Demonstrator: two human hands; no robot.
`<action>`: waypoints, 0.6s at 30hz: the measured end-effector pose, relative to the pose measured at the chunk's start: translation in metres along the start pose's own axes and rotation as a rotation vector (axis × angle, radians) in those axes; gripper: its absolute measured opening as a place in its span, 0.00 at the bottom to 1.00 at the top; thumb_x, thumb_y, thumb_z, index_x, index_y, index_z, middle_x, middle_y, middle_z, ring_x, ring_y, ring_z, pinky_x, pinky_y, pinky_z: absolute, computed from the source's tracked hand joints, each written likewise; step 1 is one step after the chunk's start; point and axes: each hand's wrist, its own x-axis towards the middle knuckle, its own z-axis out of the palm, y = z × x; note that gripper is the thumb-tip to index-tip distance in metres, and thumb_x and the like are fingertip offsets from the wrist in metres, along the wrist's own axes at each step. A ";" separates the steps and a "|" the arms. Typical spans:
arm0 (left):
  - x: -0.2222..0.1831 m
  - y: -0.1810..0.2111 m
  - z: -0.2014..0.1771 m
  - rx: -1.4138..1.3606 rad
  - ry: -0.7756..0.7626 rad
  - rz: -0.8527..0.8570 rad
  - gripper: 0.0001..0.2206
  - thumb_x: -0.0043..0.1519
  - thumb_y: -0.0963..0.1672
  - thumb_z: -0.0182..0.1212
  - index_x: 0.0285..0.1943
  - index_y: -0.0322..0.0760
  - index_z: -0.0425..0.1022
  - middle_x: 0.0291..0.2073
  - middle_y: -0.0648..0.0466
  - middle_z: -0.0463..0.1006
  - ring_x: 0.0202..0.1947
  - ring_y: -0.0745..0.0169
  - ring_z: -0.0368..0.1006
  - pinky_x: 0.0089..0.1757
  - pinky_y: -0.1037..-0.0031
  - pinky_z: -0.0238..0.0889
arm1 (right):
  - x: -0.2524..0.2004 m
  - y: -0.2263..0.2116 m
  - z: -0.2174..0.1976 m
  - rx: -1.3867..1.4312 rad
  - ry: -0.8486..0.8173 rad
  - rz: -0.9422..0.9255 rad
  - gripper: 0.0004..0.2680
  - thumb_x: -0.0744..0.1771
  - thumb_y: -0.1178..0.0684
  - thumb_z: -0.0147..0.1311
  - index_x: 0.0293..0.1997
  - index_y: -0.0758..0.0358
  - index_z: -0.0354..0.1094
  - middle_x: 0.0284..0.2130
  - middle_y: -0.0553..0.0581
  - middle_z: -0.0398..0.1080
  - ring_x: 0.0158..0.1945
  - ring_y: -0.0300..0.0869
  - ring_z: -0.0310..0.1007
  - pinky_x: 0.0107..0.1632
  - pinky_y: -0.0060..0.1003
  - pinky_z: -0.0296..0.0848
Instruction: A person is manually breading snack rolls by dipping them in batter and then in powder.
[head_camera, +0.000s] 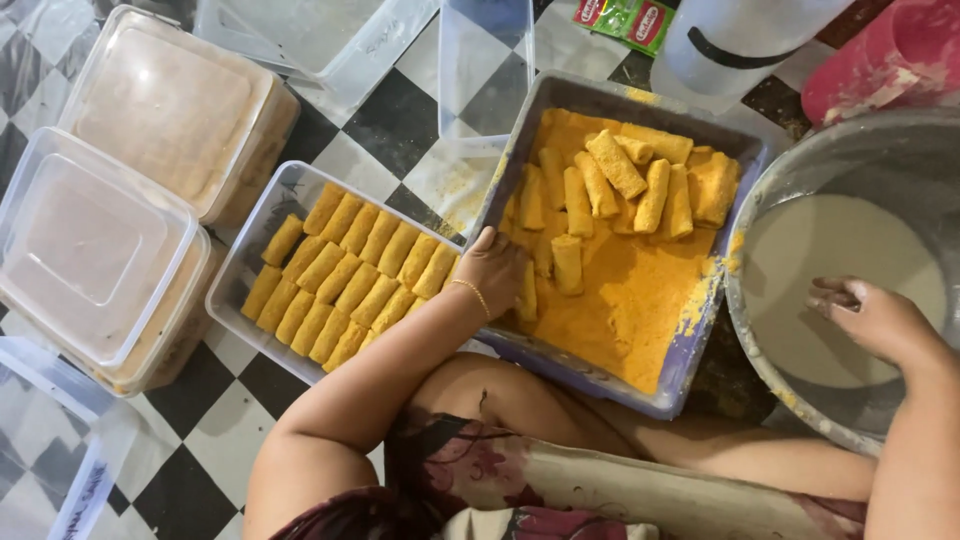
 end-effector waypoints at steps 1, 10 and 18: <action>0.002 0.001 0.006 0.015 -0.084 0.010 0.28 0.50 0.57 0.67 0.53 0.37 0.76 0.45 0.51 0.77 0.49 0.49 0.66 0.59 0.57 0.41 | -0.001 0.000 -0.001 -0.053 -0.003 0.013 0.18 0.68 0.46 0.58 0.64 0.60 0.74 0.49 0.57 0.82 0.41 0.53 0.82 0.43 0.44 0.75; 0.011 0.027 0.036 -1.060 -0.410 -0.040 0.28 0.46 0.46 0.76 0.55 0.41 0.71 0.48 0.50 0.76 0.45 0.50 0.73 0.48 0.65 0.67 | 0.003 0.011 0.005 -0.088 0.014 -0.001 0.19 0.68 0.43 0.58 0.64 0.59 0.75 0.50 0.58 0.81 0.45 0.52 0.81 0.47 0.43 0.75; 0.032 0.053 0.046 -0.574 -0.400 0.160 0.22 0.56 0.49 0.66 0.59 0.50 0.68 0.52 0.54 0.72 0.53 0.48 0.70 0.56 0.52 0.57 | 0.017 0.033 0.015 -0.111 0.013 -0.057 0.18 0.68 0.44 0.59 0.62 0.62 0.76 0.51 0.56 0.81 0.45 0.53 0.82 0.48 0.43 0.74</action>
